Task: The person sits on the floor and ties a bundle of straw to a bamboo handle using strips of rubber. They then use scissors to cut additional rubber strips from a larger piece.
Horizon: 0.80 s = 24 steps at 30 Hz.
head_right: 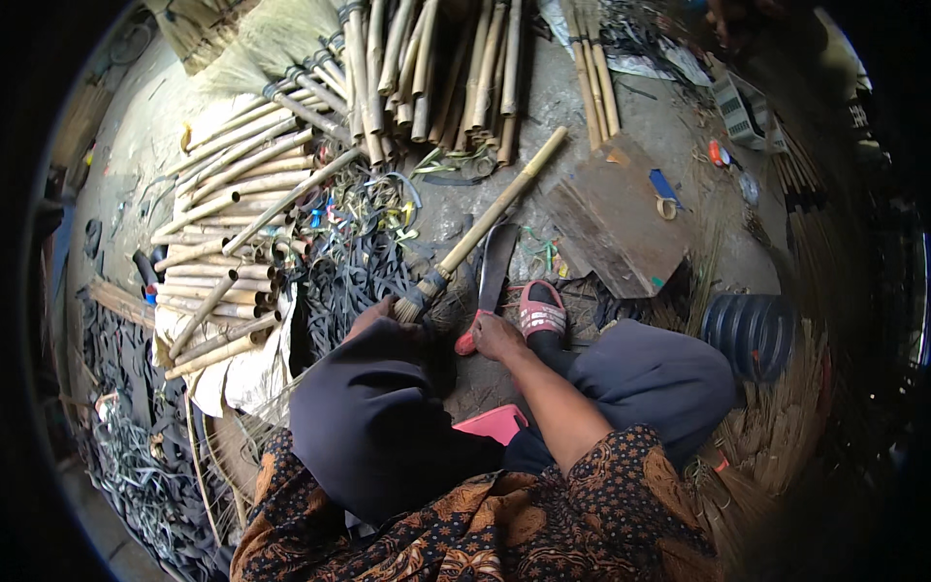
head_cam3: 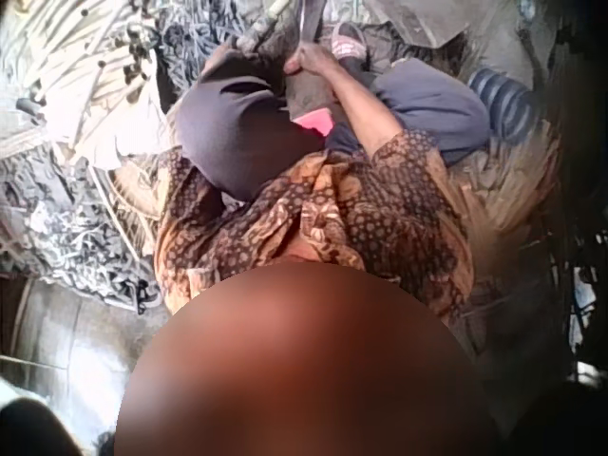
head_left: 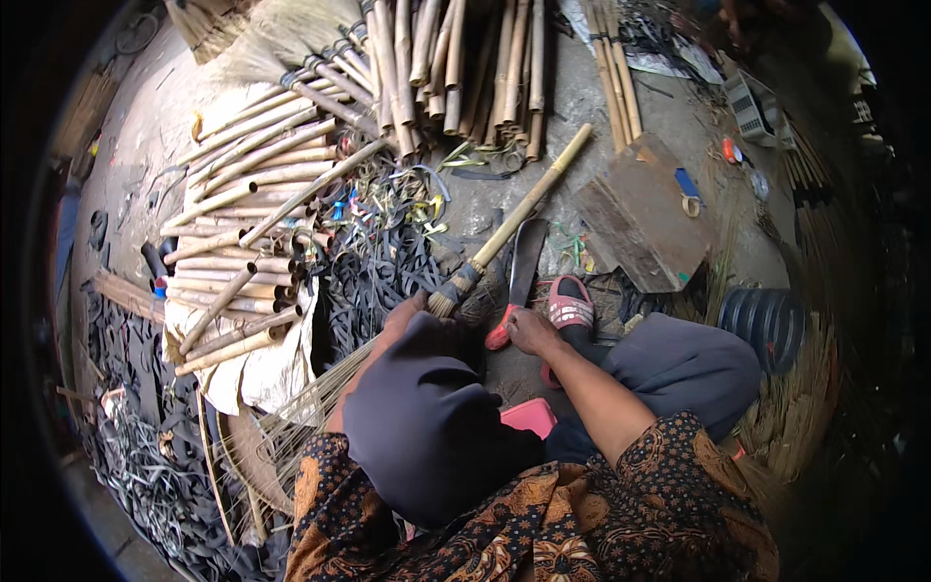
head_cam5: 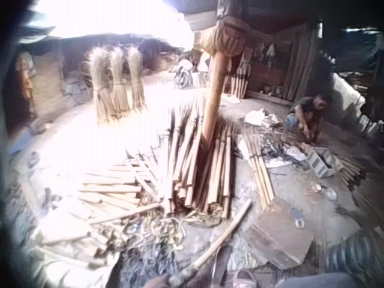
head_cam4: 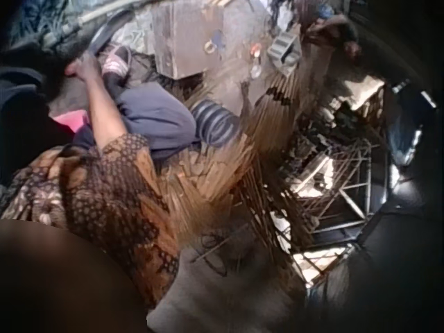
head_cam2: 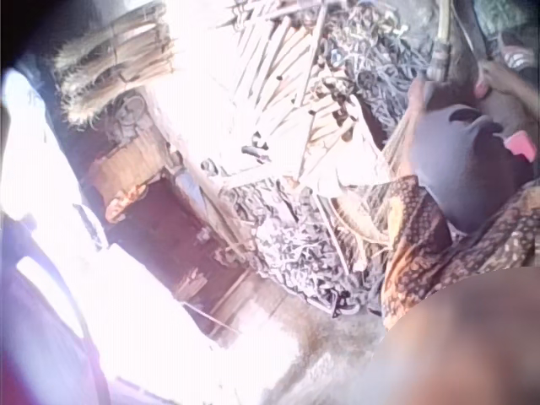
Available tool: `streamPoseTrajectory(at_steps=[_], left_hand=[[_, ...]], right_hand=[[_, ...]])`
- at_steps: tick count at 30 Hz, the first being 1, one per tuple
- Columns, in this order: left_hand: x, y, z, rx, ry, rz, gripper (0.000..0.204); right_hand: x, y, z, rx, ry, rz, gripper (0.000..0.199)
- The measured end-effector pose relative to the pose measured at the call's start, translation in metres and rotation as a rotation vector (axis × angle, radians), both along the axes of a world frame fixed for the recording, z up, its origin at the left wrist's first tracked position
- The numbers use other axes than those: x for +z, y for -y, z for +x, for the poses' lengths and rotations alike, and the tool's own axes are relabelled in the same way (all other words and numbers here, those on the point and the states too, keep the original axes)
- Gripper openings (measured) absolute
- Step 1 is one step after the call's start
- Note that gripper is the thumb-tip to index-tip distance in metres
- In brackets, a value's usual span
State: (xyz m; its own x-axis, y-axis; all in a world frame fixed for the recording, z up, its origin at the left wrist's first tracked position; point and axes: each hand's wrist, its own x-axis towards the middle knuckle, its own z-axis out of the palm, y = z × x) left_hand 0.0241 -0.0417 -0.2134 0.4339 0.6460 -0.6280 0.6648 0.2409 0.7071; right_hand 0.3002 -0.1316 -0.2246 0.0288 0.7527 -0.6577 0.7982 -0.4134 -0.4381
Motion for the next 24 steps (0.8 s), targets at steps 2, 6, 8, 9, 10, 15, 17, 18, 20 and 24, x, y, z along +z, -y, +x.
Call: streamPoseTrajectory(at_steps=[2, 6, 8, 9, 10, 15, 17, 18, 20, 24], left_hand=[[0.012, 0.007, -0.01, 0.016, 0.021, -0.029, 0.064], [0.028, 0.015, -0.033, 0.061, 0.001, -0.082, 0.064], [0.034, 0.014, -0.045, 0.086, -0.021, -0.1, 0.064], [0.037, 0.012, -0.051, 0.095, -0.034, -0.105, 0.064], [0.039, 0.01, -0.055, 0.112, -0.038, -0.114, 0.064], [0.055, -0.003, -0.079, 0.172, -0.089, -0.125, 0.063], [0.06, -0.007, -0.089, 0.206, -0.103, -0.127, 0.063], [0.063, -0.01, -0.094, 0.219, -0.11, -0.128, 0.063], [0.069, -0.019, -0.105, 0.24, -0.126, -0.124, 0.063], [0.096, -0.054, -0.124, 0.269, -0.138, -0.072, 0.062]], right_hand=[[0.019, -0.001, 0.004, 0.008, -0.057, 0.057, 0.03], [0.093, -0.018, 0.016, -0.021, -0.127, 0.296, 0.027], [0.149, -0.021, 0.029, -0.049, -0.137, 0.486, 0.025], [0.179, -0.015, 0.039, -0.067, -0.149, 0.578, 0.025], [0.209, -0.008, 0.049, -0.082, -0.159, 0.671, 0.024], [0.311, 0.053, 0.115, -0.18, -0.058, 1.169, 0.017], [0.321, 0.086, 0.149, -0.331, 0.017, 1.288, 0.016], [0.321, 0.105, 0.169, -0.447, 0.1, 1.233, 0.018], [0.308, 0.138, 0.206, -0.705, 0.09, 1.278, 0.024], [0.266, 0.214, 0.278, -1.266, 0.031, 1.031, 0.03]])
